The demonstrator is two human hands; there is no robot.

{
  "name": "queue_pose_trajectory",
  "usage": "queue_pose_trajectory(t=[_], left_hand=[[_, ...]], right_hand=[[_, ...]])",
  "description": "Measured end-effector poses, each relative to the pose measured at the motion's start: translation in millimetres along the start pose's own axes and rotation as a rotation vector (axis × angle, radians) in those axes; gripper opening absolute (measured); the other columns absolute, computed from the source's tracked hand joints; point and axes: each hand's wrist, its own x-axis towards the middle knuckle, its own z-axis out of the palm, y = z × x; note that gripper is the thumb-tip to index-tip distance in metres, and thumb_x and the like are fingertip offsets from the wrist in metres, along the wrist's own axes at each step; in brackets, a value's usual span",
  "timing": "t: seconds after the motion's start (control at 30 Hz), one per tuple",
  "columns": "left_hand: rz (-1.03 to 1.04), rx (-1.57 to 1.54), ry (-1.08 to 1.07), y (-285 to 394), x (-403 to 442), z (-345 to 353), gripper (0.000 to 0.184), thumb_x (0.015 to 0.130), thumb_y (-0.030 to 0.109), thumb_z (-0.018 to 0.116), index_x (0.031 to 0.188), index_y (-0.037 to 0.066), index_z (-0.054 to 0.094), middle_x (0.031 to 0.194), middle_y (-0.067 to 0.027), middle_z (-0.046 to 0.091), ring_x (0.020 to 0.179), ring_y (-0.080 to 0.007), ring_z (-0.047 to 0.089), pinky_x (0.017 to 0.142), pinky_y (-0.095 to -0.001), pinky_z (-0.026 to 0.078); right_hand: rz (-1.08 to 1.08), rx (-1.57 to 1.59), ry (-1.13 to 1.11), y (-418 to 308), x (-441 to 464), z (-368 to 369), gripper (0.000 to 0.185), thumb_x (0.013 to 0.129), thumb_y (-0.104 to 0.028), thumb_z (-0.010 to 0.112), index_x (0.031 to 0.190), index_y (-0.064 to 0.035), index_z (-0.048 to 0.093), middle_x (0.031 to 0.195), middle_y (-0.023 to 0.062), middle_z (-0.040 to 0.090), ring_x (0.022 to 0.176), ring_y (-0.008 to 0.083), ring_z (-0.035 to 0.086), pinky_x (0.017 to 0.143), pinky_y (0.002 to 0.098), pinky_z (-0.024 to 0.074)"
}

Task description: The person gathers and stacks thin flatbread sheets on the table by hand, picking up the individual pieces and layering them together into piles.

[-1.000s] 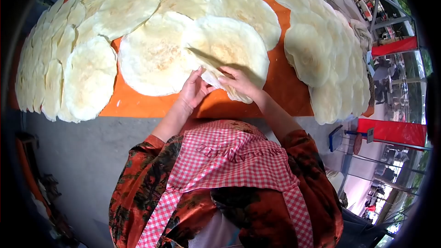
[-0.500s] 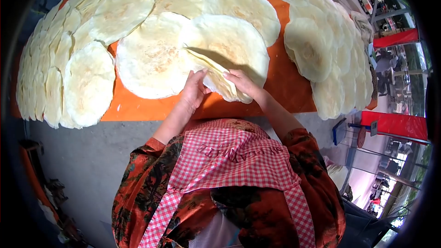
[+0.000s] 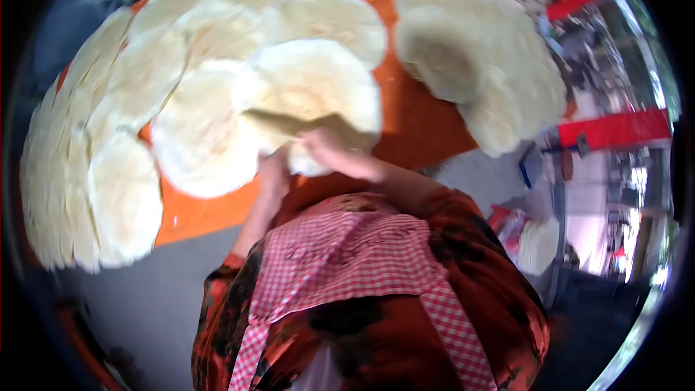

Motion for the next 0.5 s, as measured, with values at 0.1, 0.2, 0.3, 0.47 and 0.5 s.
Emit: queue_pose_trajectory(t=[0.1, 0.2, 0.3, 0.47, 0.5], left_hand=[[0.033, -0.149, 0.084, -5.5, 5.6, -13.6, 0.035, 0.082, -0.004, 0.059, 0.115, -0.002, 0.050, 0.102, -0.0111, 0.061, 0.088, -0.0228, 0.061, 0.073, -0.0336, 0.053], [0.087, -0.253, 0.090, 2.4, 17.2, -32.2, 0.040, 0.080, -0.008, 0.056, 0.119, -0.002, 0.048, 0.108, -0.0119, 0.059, 0.098, -0.0238, 0.059, 0.086, -0.0346, 0.051], [0.046, -0.259, 0.090, 5.2, 40.5, -75.0, 0.044, 0.079, -0.009, 0.056, 0.122, -0.001, 0.047, 0.109, -0.0117, 0.059, 0.099, -0.0245, 0.059, 0.086, -0.0359, 0.052], [-0.066, -0.234, -0.105, 21.6, 20.0, -71.3, 0.040, 0.088, 0.016, 0.053, 0.125, 0.002, 0.048, 0.115, -0.0121, 0.059, 0.103, -0.0266, 0.059, 0.083, -0.0403, 0.053], [-0.074, -0.238, -0.104, 27.7, 8.5, -70.0, 0.041, 0.090, 0.022, 0.052, 0.126, 0.003, 0.048, 0.116, -0.0121, 0.059, 0.104, -0.0274, 0.059, 0.083, -0.0418, 0.053]], right_hand=[[0.070, 0.176, 0.143, 2.8, 21.6, -32.8, 0.015, 0.088, -0.013, 0.056, 0.089, -0.0001, 0.065, 0.079, 0.0217, 0.065, 0.073, 0.0280, 0.062, 0.069, 0.0427, 0.0460], [-0.109, 0.562, 0.438, 46.5, 24.4, -104.6, 0.012, 0.082, -0.008, 0.057, 0.077, 0.0015, 0.062, 0.064, 0.0119, 0.059, 0.058, 0.0173, 0.054, 0.053, 0.0367, 0.0438], [0.050, -1.003, 0.524, 174.5, -19.9, -212.3, 0.022, 0.088, -0.017, 0.051, 0.081, -0.0013, 0.066, 0.069, 0.0023, 0.062, 0.065, 0.0153, 0.059, 0.062, 0.0326, 0.0501], [0.514, 0.711, 0.981, 188.8, -184.6, -292.8, 0.034, 0.086, -0.023, 0.061, 0.107, 0.0031, 0.062, 0.096, 0.0119, 0.066, 0.085, 0.0194, 0.063, 0.078, 0.0330, 0.0515], [0.565, 0.642, 1.000, 217.9, -215.2, -280.6, 0.034, 0.086, -0.022, 0.061, 0.109, 0.0025, 0.061, 0.098, 0.0125, 0.065, 0.087, 0.0208, 0.063, 0.079, 0.0335, 0.0512]])
